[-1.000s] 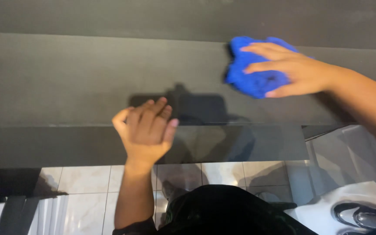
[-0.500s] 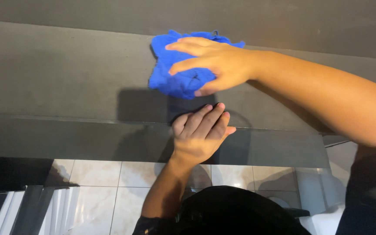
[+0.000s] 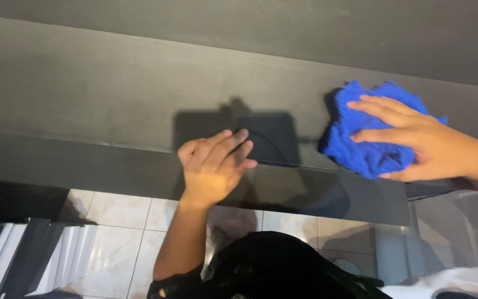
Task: Wiping down a shoe rack shelf and a shoe box with a microfiber cloth.
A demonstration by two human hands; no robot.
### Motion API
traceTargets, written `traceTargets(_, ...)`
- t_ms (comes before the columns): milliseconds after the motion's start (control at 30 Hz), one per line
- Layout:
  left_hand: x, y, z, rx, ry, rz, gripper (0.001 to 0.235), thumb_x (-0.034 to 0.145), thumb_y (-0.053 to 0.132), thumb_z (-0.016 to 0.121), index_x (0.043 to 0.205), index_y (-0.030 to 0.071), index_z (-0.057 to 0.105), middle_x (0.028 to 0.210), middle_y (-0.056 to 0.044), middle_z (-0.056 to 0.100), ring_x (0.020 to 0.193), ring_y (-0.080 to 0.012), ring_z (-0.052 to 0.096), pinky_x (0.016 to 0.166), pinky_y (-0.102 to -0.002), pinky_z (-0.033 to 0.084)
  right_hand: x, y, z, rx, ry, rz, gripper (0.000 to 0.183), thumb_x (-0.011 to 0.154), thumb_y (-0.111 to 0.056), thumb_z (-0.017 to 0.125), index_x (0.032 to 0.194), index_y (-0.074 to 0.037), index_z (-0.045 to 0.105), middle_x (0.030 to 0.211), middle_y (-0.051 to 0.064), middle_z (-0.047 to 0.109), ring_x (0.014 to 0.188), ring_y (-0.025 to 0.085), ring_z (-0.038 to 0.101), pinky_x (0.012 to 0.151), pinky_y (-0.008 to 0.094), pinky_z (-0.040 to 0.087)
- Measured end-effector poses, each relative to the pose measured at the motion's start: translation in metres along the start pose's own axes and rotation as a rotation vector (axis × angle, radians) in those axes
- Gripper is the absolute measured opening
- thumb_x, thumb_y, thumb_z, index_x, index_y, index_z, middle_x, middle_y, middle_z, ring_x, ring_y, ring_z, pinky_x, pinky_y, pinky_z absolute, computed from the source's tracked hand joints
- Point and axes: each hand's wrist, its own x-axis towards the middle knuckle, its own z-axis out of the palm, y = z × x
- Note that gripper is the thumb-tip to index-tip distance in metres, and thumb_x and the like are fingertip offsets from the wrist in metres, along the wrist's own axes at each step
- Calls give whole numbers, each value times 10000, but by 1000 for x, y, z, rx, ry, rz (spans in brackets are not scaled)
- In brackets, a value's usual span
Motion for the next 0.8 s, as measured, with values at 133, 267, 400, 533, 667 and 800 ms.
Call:
traceTargets(133,9,0,-6,-86,13,-10,232,1041,408,592,1006,235,744,1135,64,764,983,-161,742,868,-312,386,-23,9,1,-24,11,-11,683,685,-409,846,1311,-214,655,1685,165,328,1582,426,276,1232,607,245)
traceTargets(267,16,5,-14,-100,-28,-41,271,1052,371,570,977,193,760,1138,24,767,992,-215,747,877,-352,373,-6,10,0,-62,21,-115,630,738,-429,792,1303,-194,641,1674,197,315,1558,446,300,1254,640,211)
traceTargets(400,33,7,-24,-251,35,-25,218,1016,260,678,859,109,692,1021,-31,751,921,-254,753,760,-322,503,28,-1,3,-107,-36,-90,679,730,-390,811,1359,-232,610,1713,150,263,1590,412,229,1228,655,193)
traceTargets(533,23,-1,-27,-168,22,-127,153,991,278,697,1016,131,730,1259,-97,685,1039,-286,710,838,-405,497,129,-25,19,-145,-67,-165,637,847,-566,669,1386,-235,591,1698,172,249,1536,479,248,1158,698,210)
traceTargets(667,30,-25,-43,-77,139,-100,265,1052,305,581,962,121,749,1322,-93,609,1107,-359,629,957,-482,504,236,-64,37,-71,-46,-267,691,939,-519,662,1546,-278,440,1688,176,249,1539,489,230,1143,726,190)
traceTargets(800,17,-63,-66,33,134,-233,272,1037,297,560,917,117,724,1231,-74,678,1112,-323,653,1034,-486,402,254,-71,38,-46,-15,-333,653,937,-544,643,1495,-236,500,1678,202,270,1524,530,265,1129,742,220)
